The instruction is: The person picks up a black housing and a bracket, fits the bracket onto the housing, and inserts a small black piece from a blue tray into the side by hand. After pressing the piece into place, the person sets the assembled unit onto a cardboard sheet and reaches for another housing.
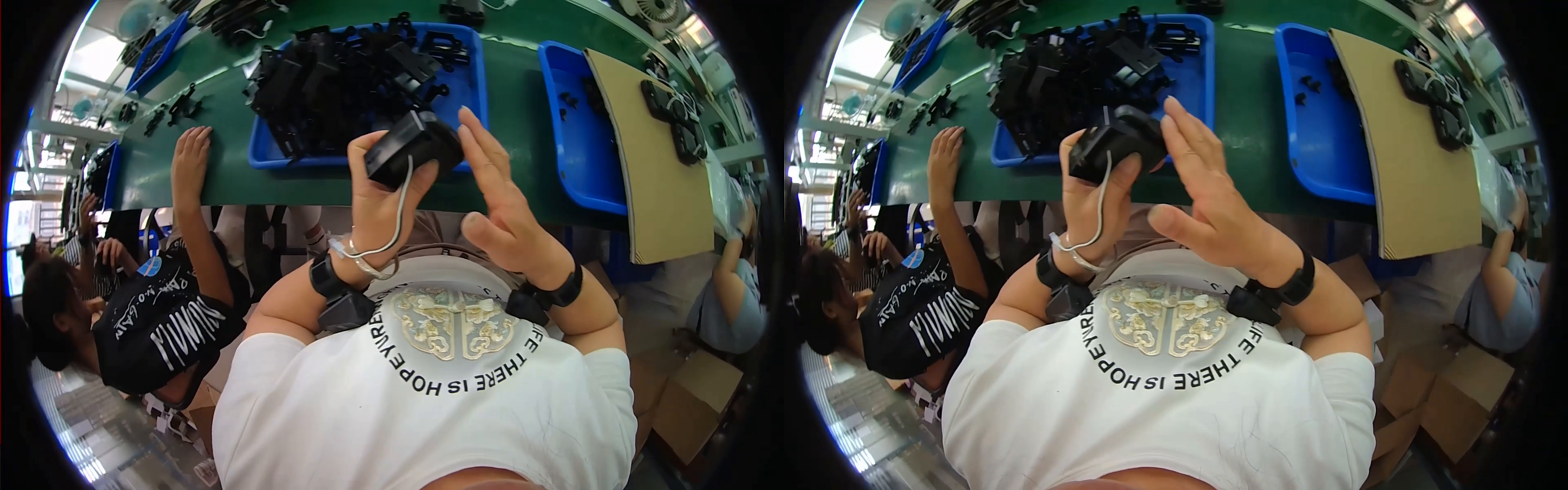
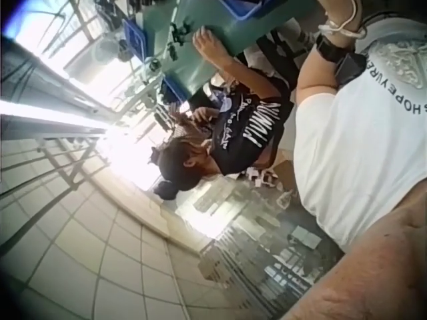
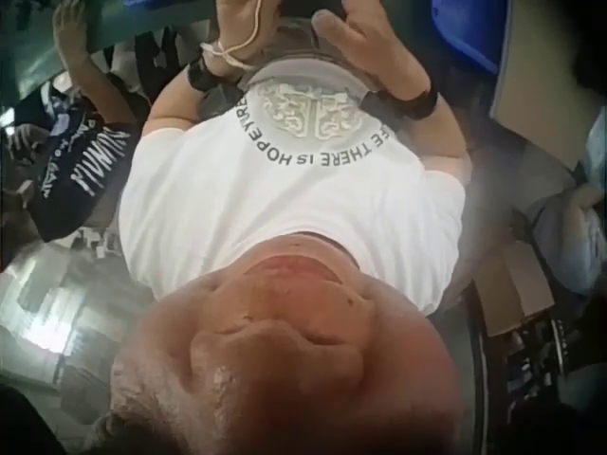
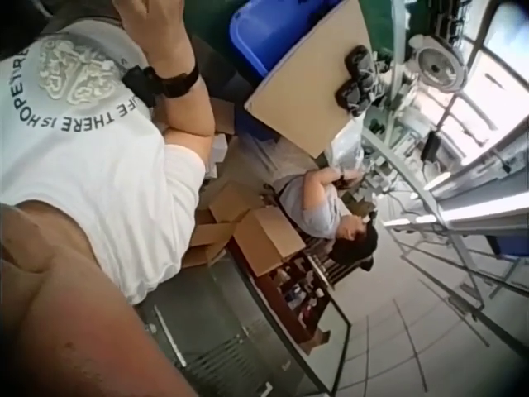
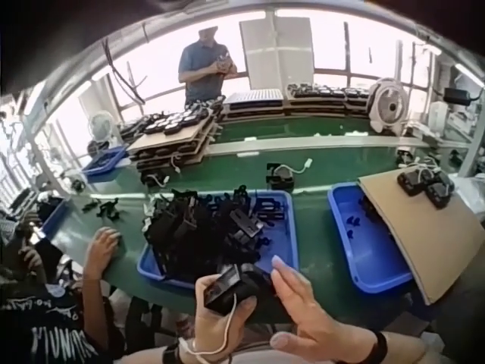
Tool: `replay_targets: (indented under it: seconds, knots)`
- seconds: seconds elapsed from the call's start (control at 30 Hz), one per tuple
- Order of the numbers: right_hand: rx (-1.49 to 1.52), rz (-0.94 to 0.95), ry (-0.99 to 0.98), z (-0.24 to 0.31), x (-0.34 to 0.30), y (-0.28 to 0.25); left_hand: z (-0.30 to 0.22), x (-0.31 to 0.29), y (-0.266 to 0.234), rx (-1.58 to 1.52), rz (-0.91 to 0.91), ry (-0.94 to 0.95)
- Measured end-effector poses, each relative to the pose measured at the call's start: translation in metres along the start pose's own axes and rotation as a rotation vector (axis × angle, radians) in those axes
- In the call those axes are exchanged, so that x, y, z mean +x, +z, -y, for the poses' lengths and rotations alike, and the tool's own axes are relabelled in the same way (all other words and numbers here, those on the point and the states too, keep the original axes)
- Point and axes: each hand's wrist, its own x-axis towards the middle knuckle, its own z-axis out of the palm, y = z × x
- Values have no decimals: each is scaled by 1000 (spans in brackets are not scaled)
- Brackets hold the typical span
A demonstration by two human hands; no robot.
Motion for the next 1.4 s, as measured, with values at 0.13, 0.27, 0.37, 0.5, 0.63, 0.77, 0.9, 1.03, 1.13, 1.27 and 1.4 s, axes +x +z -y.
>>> replay_targets:
  seconds: [0.13, 0.27, 0.37, 0.5, 0.63, 0.77, 0.9, 1.03, 1.13, 1.27, 1.4]
  knots:
    - [-15, 58, -51, 7, -4, -15, 3, 7, -2, 122, 21, 35]
    - [20, 3, 130, 13, 1, -5, 6, 2, -1, 143, 21, 117]
    - [-14, -1, 64, 16, 1, 6, 1, -2, 4, 217, -25, 180]
    - [-36, 3, -20, 15, 0, 5, -3, 2, 0, 184, -4, 179]
    - [-35, 2, -40, 17, 6, 10, -13, 2, -1, 182, 14, 217]
    - [-60, -31, 6, 20, 5, 12, -4, 1, -3, 179, 58, 182]
    - [-91, -44, -16, 22, 5, 13, -7, 4, -6, 200, 99, 185]
    - [-18, -28, -1, 16, 8, 3, -5, 8, -4, 238, 85, 218]
    - [168, -37, 161, 1, -6, -16, -24, 9, -5, 53, 174, -57]
    - [478, -126, 431, -11, -18, -16, -21, 10, -6, 14, 300, -269]
    - [500, -193, 416, -3, -19, -6, -21, 9, -6, 5, 362, -399]
